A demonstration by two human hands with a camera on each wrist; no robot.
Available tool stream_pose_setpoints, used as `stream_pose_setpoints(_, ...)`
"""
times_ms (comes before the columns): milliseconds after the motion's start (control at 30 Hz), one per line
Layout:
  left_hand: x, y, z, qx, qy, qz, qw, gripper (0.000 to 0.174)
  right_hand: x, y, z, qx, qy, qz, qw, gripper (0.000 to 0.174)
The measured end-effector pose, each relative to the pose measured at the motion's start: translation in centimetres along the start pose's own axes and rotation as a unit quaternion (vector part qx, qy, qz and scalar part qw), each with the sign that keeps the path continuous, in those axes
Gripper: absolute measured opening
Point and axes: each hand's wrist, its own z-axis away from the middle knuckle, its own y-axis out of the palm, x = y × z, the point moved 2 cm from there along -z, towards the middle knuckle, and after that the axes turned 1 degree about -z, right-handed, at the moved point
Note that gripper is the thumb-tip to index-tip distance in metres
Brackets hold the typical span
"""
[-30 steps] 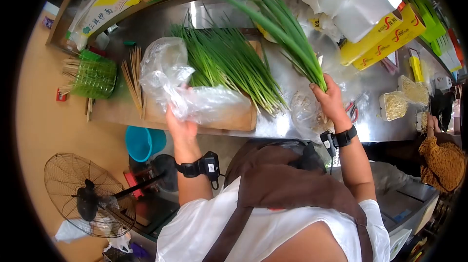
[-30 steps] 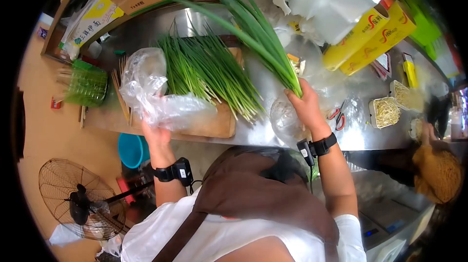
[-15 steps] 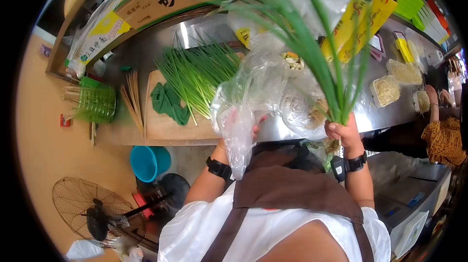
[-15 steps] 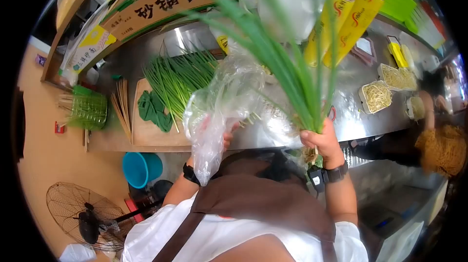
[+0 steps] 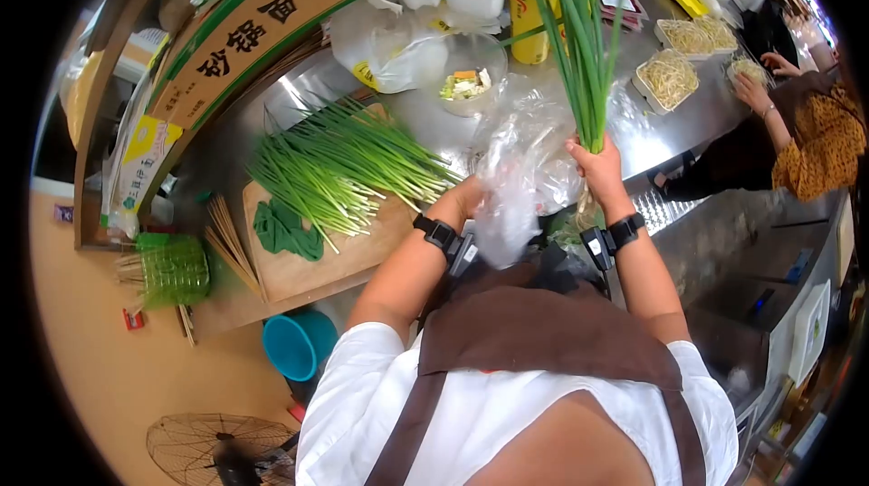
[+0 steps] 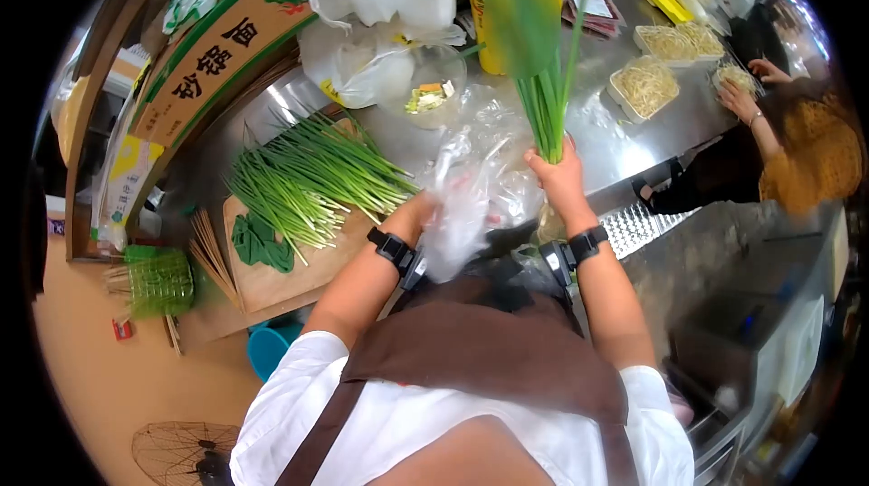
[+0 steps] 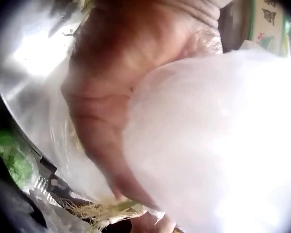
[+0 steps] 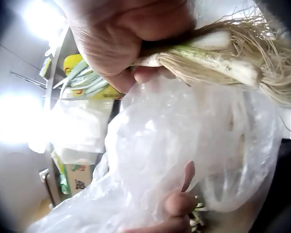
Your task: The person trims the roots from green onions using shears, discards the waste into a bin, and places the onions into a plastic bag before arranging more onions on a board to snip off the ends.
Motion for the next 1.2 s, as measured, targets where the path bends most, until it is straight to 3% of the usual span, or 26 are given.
stream_pose_setpoints(67, 0.2, -0.6, -1.4, -0.12, 0.062, -0.123, 0.983, 0.052, -1.6, -1.1, -0.3, -0.033, -0.014, 0.032, 0.999, 0.028)
stream_pose_setpoints(100, -0.7, -0.4, -0.5, -0.182, 0.002, -0.182, 0.966, 0.048, -2.0, -1.6, -0.4, -0.055, -0.026, 0.054, 0.997, 0.026)
stream_pose_setpoints(200, -4.0, 5.5, 4.0, -0.306, 0.027, -0.104, 0.946, 0.048, -0.8, -2.2, 0.4, -0.066, -0.023, 0.049, 0.996, 0.024)
stream_pose_setpoints(300, -1.3, 0.3, 1.2, -0.245, 0.153, -0.165, 0.943, 0.053, 2.1, -2.4, 1.5, -0.069, -0.035, 0.023, 0.997, 0.024)
stream_pose_setpoints(433, -4.1, 9.6, 2.7, -0.232, 0.214, -0.309, 0.897, 0.062, 4.2, -4.2, 3.1, -0.135, -0.065, 0.049, 0.988, 0.026)
stream_pose_setpoints(533, -6.5, 12.8, 2.7, -0.247, 0.328, -0.516, 0.752, 0.059, 6.9, -6.6, 4.6, -0.191, -0.103, 0.042, 0.975, 0.029)
stream_pose_setpoints(633, -7.8, 14.9, 1.7, -0.305, 0.455, -0.635, 0.545, 0.058, 9.5, -7.9, 6.0, -0.189, -0.11, -0.008, 0.976, 0.027)
stream_pose_setpoints(733, -6.7, 14.9, -1.6, -0.312, 0.489, -0.638, 0.506, 0.057, 8.9, -8.0, 6.5, -0.17, -0.077, -0.071, 0.98, 0.03)
stream_pose_setpoints(833, -3.2, 12.9, -4.8, -0.285, 0.444, -0.551, 0.646, 0.062, 5.5, -6.5, 5.7, -0.165, -0.014, -0.067, 0.984, 0.037)
stream_pose_setpoints(933, 0.0, 10.0, -7.0, -0.266, 0.353, -0.53, 0.724, 0.069, 0.5, -6.9, 4.1, -0.166, 0.024, 0.009, 0.986, 0.036)
stream_pose_setpoints(967, -0.5, 9.7, -6.9, -0.302, 0.311, -0.521, 0.736, 0.072, -1.0, -7.3, 3.7, -0.169, 0.017, 0.038, 0.985, 0.035)
stream_pose_setpoints(1033, -2.7, 8.9, -6.9, -0.373, 0.223, -0.496, 0.751, 0.081, -1.0, -7.5, 3.7, -0.159, 0.024, 0.076, 0.984, 0.037)
stream_pose_setpoints(1133, -6.8, 8.8, -9.4, -0.407, 0.355, -0.504, 0.674, 0.088, -0.6, -8.9, 3.9, -0.116, 0.055, 0.088, 0.988, 0.038)
stream_pose_setpoints(1167, -7.9, 9.9, -10.3, -0.381, 0.348, -0.547, 0.659, 0.09, -1.1, -9.5, 3.8, -0.109, -0.005, 0.084, 0.99, 0.038)
stream_pose_setpoints(1200, -9.3, 11.7, -11.0, -0.353, 0.341, -0.588, 0.643, 0.091, -1.1, -10.0, 3.7, -0.103, -0.009, 0.095, 0.99, 0.038)
